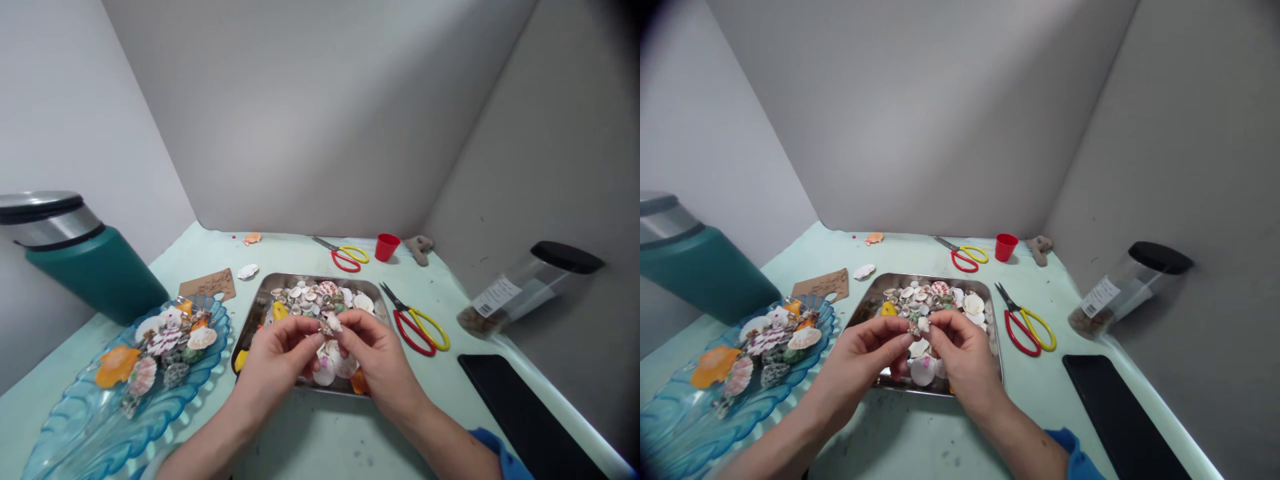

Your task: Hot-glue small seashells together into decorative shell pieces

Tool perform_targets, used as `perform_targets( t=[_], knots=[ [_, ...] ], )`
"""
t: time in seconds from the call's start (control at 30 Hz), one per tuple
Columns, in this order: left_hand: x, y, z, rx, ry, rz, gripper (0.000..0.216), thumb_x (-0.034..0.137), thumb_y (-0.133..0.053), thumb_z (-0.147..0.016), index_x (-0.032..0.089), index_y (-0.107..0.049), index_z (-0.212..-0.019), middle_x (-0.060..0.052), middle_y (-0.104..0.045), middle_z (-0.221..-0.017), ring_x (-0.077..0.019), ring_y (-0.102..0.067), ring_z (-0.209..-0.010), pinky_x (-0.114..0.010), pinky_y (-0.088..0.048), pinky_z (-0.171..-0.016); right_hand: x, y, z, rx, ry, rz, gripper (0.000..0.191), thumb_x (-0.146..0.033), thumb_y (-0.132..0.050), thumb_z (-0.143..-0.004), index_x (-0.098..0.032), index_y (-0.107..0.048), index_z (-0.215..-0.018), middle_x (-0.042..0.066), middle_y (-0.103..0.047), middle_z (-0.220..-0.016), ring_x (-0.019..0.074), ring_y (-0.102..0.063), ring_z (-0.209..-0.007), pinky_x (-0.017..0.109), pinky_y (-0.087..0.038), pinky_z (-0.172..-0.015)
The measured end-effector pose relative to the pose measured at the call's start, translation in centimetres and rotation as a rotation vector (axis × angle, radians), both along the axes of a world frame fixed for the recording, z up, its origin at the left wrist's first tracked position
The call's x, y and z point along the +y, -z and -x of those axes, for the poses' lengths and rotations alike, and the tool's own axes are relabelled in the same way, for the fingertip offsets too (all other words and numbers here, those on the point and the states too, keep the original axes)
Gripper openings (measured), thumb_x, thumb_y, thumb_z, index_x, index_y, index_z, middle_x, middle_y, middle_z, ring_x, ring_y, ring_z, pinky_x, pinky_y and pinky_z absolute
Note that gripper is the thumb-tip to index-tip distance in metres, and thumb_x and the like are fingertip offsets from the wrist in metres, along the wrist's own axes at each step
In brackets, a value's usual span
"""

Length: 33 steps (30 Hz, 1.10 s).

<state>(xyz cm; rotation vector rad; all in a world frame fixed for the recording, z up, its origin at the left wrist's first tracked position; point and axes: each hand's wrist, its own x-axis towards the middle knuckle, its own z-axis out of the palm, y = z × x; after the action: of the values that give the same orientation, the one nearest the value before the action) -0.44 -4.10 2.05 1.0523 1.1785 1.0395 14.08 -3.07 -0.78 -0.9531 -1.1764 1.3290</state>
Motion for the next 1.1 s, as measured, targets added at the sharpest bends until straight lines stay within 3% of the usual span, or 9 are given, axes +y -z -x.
perform_targets(
  t=[0.27, 0.6, 0.77, 0.97, 1.1],
  knots=[
    [0.0, -0.4, 0.3, -0.069, 0.027, 0.092, 0.025, 0.031, -0.074, -0.064, 0.013, -0.066, -0.08, 0.003, -0.059, -0.048, -0.0081, -0.05, -0.041, -0.02, -0.042, -0.044, 0.1, 0.2, 0.0, -0.031, 0.038, -0.021, 0.014, -0.032, -0.067, -0.076, -0.018, -0.064, -0.077, -0.004, -0.05, -0.059, 0.0113, -0.044, -0.056, 0.023, -0.036, -0.053],
    [0.0, 0.6, 1.1, -0.083, 0.053, 0.085, 0.021, 0.032, -0.068, -0.072, 0.013, -0.063, -0.079, 0.002, -0.062, -0.047, -0.0067, -0.05, -0.038, -0.017, -0.04, -0.044, -0.1, -0.1, 0.2, -0.118, 0.053, -0.069, 0.006, -0.024, -0.064, -0.075, -0.019, -0.067, -0.074, -0.003, -0.055, -0.061, 0.0117, -0.047, -0.057, 0.023, -0.039, -0.055],
    [0.2, 1.0, 1.1, -0.069, 0.021, 0.084, 0.022, 0.033, -0.068, -0.072, 0.013, -0.063, -0.081, 0.003, -0.057, -0.041, -0.0068, -0.048, -0.036, -0.016, -0.038, -0.042, -0.1, 0.0, 0.3, -0.161, 0.003, -0.058, 0.012, -0.023, -0.061, -0.078, -0.019, -0.07, -0.084, -0.001, -0.059, -0.069, 0.0112, -0.049, -0.058, 0.022, -0.04, -0.054],
    [0.3, 1.3, 1.0, 0.076, -0.092, -0.02, 0.025, 0.035, -0.067, -0.07, 0.013, -0.065, -0.083, 0.003, -0.057, -0.044, -0.0088, -0.049, -0.042, -0.019, -0.043, -0.045, 0.0, 0.1, 0.0, -0.094, 0.003, 0.034, 0.021, -0.034, -0.052, -0.088, -0.018, -0.064, -0.096, -0.004, -0.052, -0.059, 0.0107, -0.047, -0.058, 0.021, -0.039, -0.055],
    [0.2, 1.5, 1.0, 0.153, -0.101, -0.093, 0.023, 0.034, -0.066, -0.072, 0.014, -0.067, -0.083, 0.003, -0.056, -0.046, -0.0099, -0.05, -0.044, -0.02, -0.044, -0.046, -0.1, -0.2, 0.1, -0.108, -0.019, 0.011, 0.019, -0.035, -0.061, -0.083, -0.018, -0.063, -0.093, -0.004, -0.054, -0.064, 0.0095, -0.048, -0.058, 0.02, -0.039, -0.054]
  ],
)
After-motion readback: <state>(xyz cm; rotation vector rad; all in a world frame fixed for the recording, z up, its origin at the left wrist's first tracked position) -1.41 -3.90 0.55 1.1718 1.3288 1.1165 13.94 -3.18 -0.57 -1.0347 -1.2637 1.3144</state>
